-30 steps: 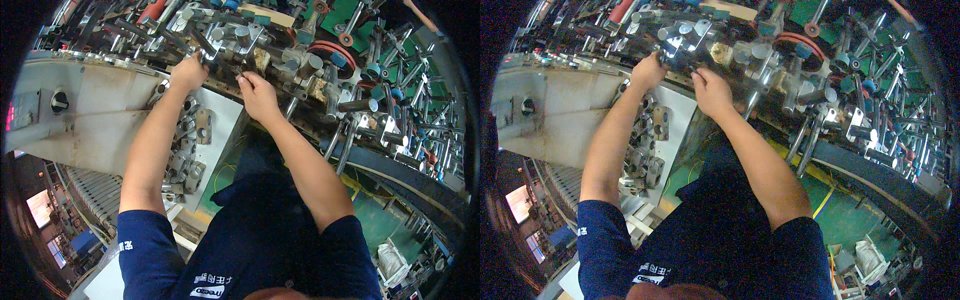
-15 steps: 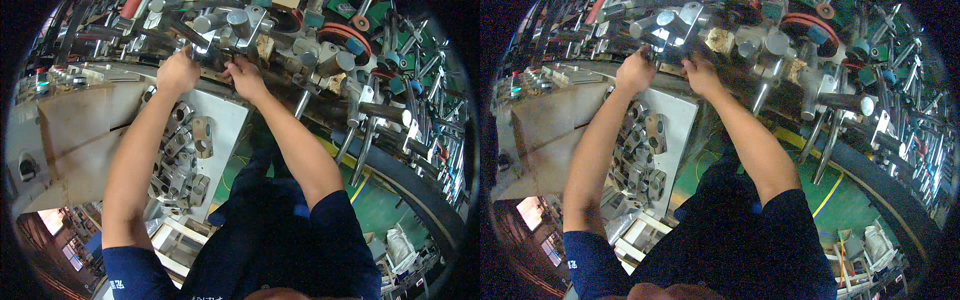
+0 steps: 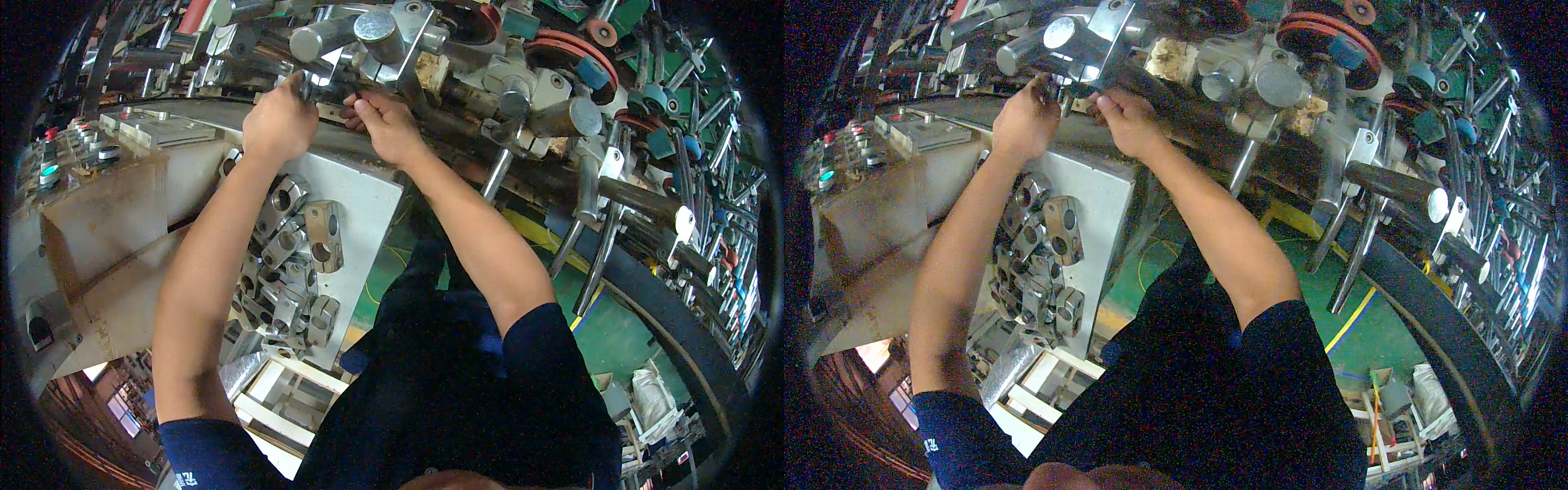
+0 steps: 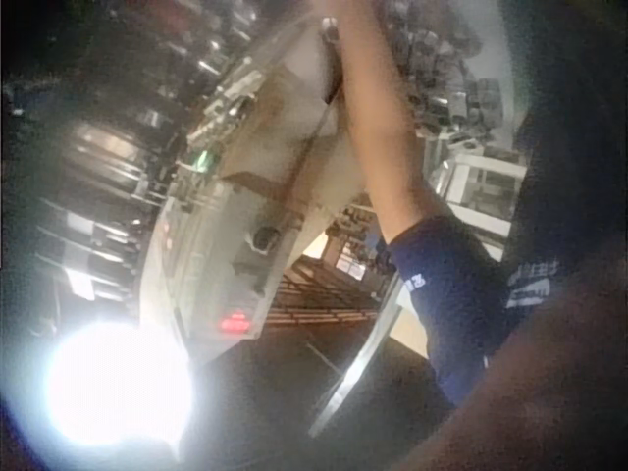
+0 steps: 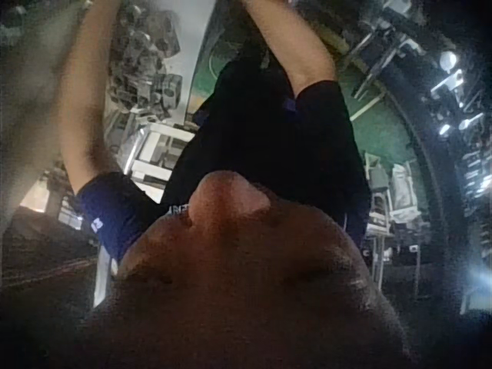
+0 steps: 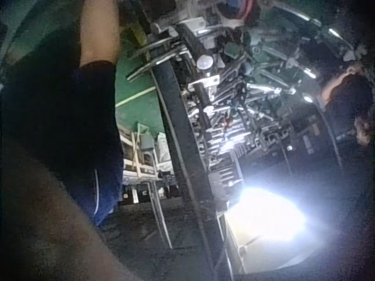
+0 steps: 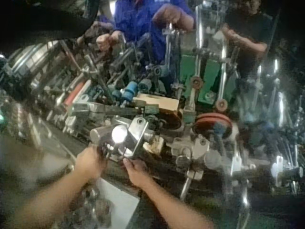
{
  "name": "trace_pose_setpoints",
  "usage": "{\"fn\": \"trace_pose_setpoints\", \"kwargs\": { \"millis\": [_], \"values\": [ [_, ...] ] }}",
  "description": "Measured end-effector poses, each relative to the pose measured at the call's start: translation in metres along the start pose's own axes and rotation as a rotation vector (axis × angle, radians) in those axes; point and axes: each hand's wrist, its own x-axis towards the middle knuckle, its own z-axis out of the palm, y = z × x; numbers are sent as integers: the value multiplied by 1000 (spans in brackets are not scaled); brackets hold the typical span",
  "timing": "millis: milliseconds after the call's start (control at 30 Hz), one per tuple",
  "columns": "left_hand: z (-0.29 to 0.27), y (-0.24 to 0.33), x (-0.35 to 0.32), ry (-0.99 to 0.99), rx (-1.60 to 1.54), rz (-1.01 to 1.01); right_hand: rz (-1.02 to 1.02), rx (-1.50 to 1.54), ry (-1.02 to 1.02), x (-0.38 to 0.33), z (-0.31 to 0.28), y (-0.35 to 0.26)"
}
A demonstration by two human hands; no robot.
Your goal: The person uses a wrench to tighten bolts on a complex piece of machinery with multiple rollers and metal arms. They move between different sections of the machine, adjusting various components and ensuring they are securely fastened.
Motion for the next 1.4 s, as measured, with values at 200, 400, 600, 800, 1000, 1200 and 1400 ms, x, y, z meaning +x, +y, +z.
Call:
{"fn": "trace_pose_setpoints", "kwargs": {
  "millis": [200, 400, 600, 800, 1000, 1200, 1400],
  "values": [
    [2, -2, 2, 9, -22, 34, 40, -129, 20, 4, -1, 14],
    [4, -5, 0, 53, 5, 29, 97, -236, -5, 0, 1, 10],
    [-7, 4, -3, -13, -9, 34, 167, -225, -107, 5, 3, 8],
    [-6, 1, -5, -36, 15, 10, 29, -222, -125, -3, 7, -10],
    [-10, 5, -2, -84, 31, -15, 107, -357, 33, 1, -4, -1],
    [-15, 9, -4, -118, 49, -42, 39, -412, -17, -1, -5, -13],
    [-9, 7, -1, -95, 41, -63, -104, -642, -34, -3, -2, -27]
  ]
}}
